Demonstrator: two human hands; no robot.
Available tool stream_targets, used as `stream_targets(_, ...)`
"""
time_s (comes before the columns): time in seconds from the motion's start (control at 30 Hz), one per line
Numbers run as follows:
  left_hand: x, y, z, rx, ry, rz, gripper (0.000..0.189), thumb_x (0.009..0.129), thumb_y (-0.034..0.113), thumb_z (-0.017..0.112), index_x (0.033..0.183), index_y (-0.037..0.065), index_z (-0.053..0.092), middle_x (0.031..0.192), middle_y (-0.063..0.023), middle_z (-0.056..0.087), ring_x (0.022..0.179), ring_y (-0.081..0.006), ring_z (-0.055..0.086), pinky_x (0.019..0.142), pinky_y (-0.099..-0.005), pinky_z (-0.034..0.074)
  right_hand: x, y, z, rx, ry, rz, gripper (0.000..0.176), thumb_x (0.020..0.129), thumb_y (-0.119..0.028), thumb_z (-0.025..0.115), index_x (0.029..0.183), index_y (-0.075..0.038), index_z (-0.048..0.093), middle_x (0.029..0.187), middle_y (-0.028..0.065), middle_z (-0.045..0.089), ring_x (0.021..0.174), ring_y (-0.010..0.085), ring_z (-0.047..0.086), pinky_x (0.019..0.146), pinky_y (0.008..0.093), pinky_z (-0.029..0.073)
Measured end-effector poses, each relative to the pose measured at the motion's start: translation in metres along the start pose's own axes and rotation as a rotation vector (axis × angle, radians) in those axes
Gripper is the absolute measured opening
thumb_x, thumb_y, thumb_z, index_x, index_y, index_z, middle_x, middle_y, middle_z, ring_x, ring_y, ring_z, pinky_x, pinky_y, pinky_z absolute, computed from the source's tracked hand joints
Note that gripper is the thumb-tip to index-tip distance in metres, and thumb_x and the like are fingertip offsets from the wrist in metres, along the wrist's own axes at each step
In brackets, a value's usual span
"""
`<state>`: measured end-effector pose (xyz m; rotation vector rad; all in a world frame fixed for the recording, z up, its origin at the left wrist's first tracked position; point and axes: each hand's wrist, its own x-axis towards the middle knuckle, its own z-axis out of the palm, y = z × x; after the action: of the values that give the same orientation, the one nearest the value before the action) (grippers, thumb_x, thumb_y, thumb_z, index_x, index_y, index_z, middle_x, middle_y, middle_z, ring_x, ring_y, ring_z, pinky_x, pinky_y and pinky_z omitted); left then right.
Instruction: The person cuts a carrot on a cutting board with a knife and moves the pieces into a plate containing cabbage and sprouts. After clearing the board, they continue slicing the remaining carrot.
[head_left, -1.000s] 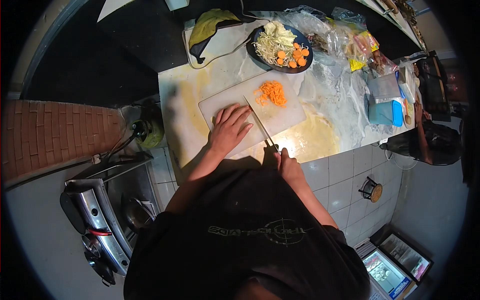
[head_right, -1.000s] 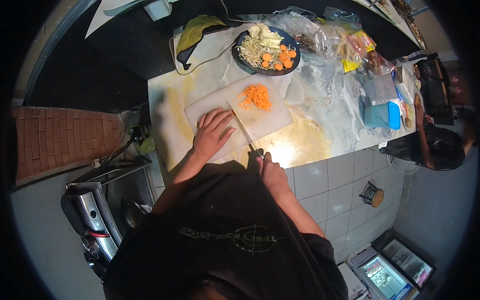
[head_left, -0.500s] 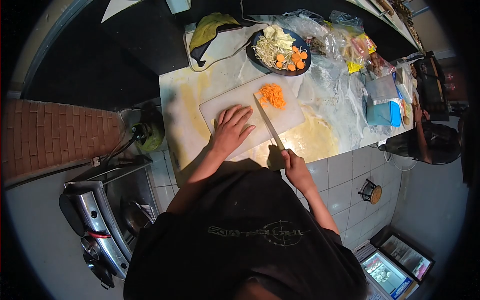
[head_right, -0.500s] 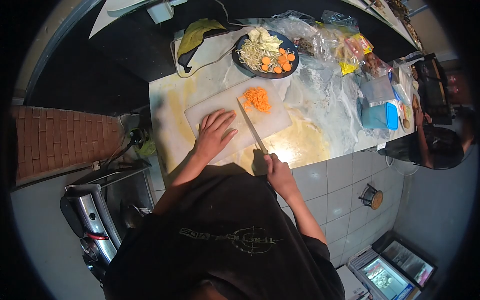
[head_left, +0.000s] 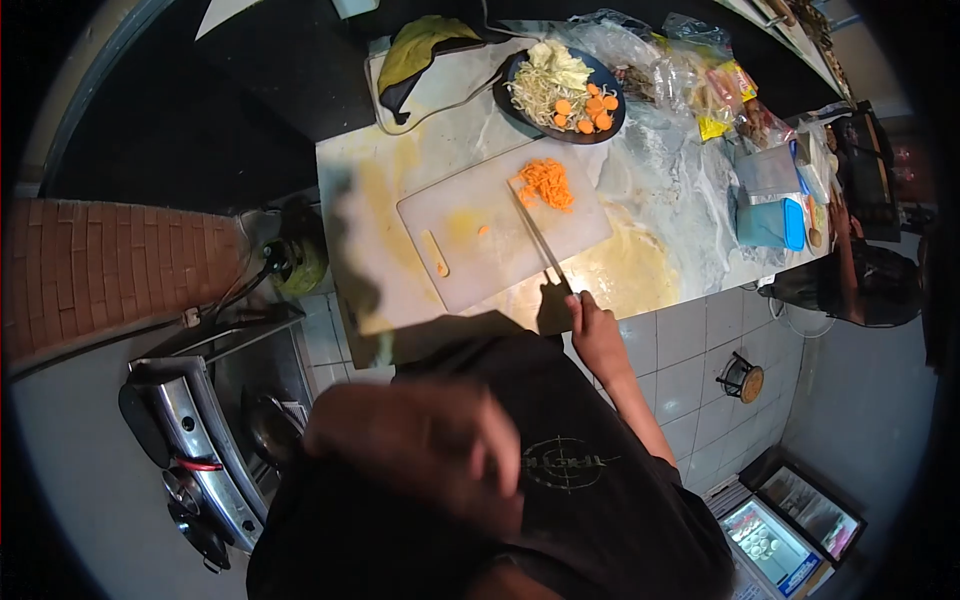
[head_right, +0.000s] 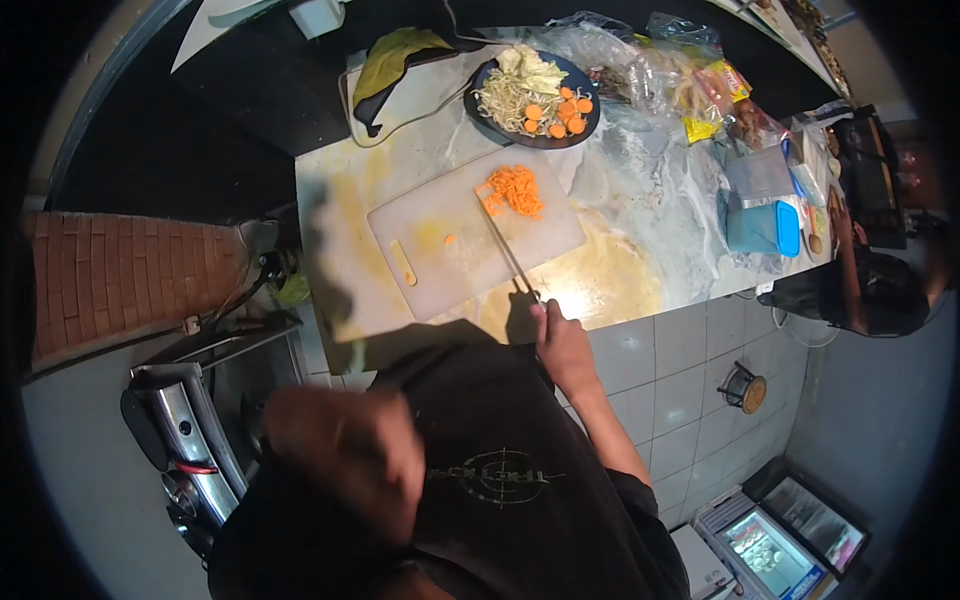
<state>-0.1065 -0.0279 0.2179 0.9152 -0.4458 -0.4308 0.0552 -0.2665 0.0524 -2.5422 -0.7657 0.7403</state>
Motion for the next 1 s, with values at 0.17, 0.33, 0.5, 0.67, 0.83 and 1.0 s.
stream_targets(0.17,-0.002,0.011,0.028,0.757,-0.243,0.537,0.019,0.099,0.012,0.055,0.109,0.014,0.071,0.113,-0.0031,0.065,0.091,-0.0186,0.065,0.067,-0.0293,0.051,-0.005,-0.012,-0.006,0.083,-0.043,-0.046,0.037,0.105,-0.032,0.048,0.099,0.003,0.056,0.069,0.0317,0.058,0.072,0.0520,0.057,0.062,0.0537,0.043)
stream_targets(0.33,0.008,0.014,0.067,0.955,0.901,0.947,0.015,0.088,0.014,0.073,0.086,0.028,0.070,0.094,0.0157,0.055,0.089,-0.0126,0.047,0.074,-0.0314,0.035,-0.019,-0.021,-0.010,0.115,-0.187,-0.065,0.039,0.105,-0.034,0.049,0.104,0.005,0.057,0.071,0.0318,0.057,0.072,0.0510,0.057,0.063,0.0496,0.045)
stream_targets(0.5,0.005,0.032,0.084,0.884,1.231,1.243,0.015,0.084,0.018,0.077,0.082,0.031,0.069,0.091,0.0161,0.054,0.090,-0.0131,0.045,0.075,-0.0338,0.032,-0.022,-0.028,-0.001,0.172,-0.147,-0.129,0.038,0.105,-0.034,0.047,0.102,0.003,0.058,0.070,0.0298,0.060,0.071,0.0504,0.058,0.062,0.0532,0.044)
stream_targets(0.67,0.019,0.040,0.095,0.949,1.112,1.345,0.018,0.080,0.023,0.081,0.078,0.033,0.067,0.088,0.0164,0.052,0.092,-0.0136,0.042,0.077,-0.0363,0.029,-0.019,-0.027,-0.006,0.171,-0.140,-0.078,0.040,0.105,-0.034,0.047,0.100,0.003,0.058,0.071,0.0311,0.059,0.074,0.0519,0.057,0.064,0.0537,0.043)
stream_targets(0.83,0.012,0.030,0.085,0.966,1.051,1.325,0.022,0.076,0.027,0.085,0.074,0.036,0.065,0.085,0.0168,0.050,0.093,-0.0140,0.040,0.079,-0.0387,0.026,-0.020,-0.022,-0.002,0.179,-0.093,-0.086,0.039,0.104,-0.034,0.047,0.099,0.003,0.058,0.070,0.0310,0.058,0.074,0.0514,0.058,0.063,0.0540,0.042)
stream_targets(1.0,0.020,0.037,0.099,0.794,1.268,1.491,0.022,0.072,0.043,0.085,0.072,0.032,0.065,0.086,0.0114,0.052,0.096,-0.0137,0.040,0.081,-0.0387,0.025,-0.022,-0.025,-0.003,0.214,-0.151,-0.047,0.040,0.105,-0.035,0.046,0.099,0.003,0.057,0.070,0.0308,0.057,0.073,0.0515,0.056,0.062,0.0527,0.042)
